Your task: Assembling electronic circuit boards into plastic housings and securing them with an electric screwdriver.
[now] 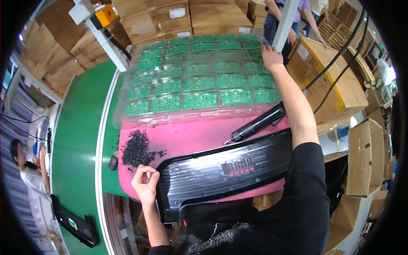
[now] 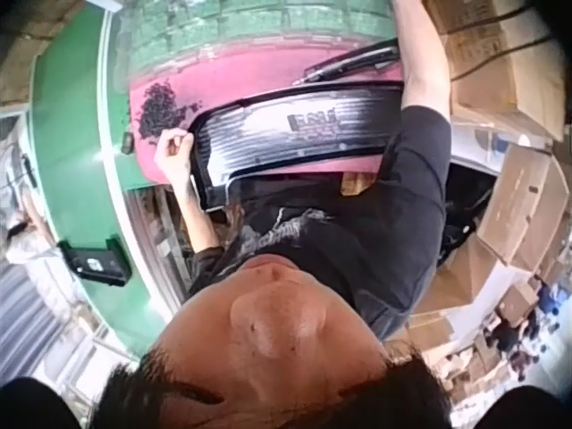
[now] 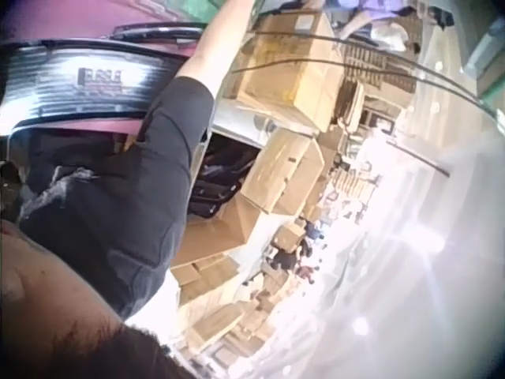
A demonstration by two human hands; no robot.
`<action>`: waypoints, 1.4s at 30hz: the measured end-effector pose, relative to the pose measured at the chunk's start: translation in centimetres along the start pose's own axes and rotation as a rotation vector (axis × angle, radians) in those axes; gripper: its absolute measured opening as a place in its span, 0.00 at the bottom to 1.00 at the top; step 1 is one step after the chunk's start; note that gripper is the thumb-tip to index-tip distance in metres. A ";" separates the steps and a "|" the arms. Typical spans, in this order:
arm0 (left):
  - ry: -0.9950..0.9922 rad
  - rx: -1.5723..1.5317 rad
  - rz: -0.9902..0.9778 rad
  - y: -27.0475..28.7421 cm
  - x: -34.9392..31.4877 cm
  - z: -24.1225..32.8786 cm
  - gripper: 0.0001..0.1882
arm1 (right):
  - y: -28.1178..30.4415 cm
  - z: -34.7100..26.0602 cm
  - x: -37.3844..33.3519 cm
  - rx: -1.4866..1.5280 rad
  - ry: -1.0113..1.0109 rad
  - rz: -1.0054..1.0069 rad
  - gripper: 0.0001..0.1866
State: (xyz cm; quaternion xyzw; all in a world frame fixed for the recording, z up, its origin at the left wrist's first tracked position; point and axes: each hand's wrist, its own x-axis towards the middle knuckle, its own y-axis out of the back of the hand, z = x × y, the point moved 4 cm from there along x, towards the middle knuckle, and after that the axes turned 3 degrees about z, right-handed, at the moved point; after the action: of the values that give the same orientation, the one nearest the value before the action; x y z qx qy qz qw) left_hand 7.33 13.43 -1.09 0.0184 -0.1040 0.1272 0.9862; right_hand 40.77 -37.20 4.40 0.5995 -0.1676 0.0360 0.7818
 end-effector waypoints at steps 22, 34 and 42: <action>-0.111 0.067 -0.483 -6.7 1.6 10.3 0.35 | 25.1 -12.1 -24.8 1.873 0.573 -0.204 0.09; 0.074 0.024 -0.915 -13.7 0.3 13.3 0.19 | 23.2 -5.2 -30.8 1.188 0.688 0.429 0.28; 0.262 -0.062 -0.900 -16.0 1.3 8.9 0.21 | 16.6 -2.4 -32.6 1.155 0.416 -0.053 0.35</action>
State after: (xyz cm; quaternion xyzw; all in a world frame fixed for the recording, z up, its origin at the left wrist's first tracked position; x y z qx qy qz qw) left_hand 10.85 -2.31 7.74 0.0158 0.0357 -0.3152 0.9482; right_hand 6.32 -25.55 9.23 0.9107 0.0502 0.2178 0.3474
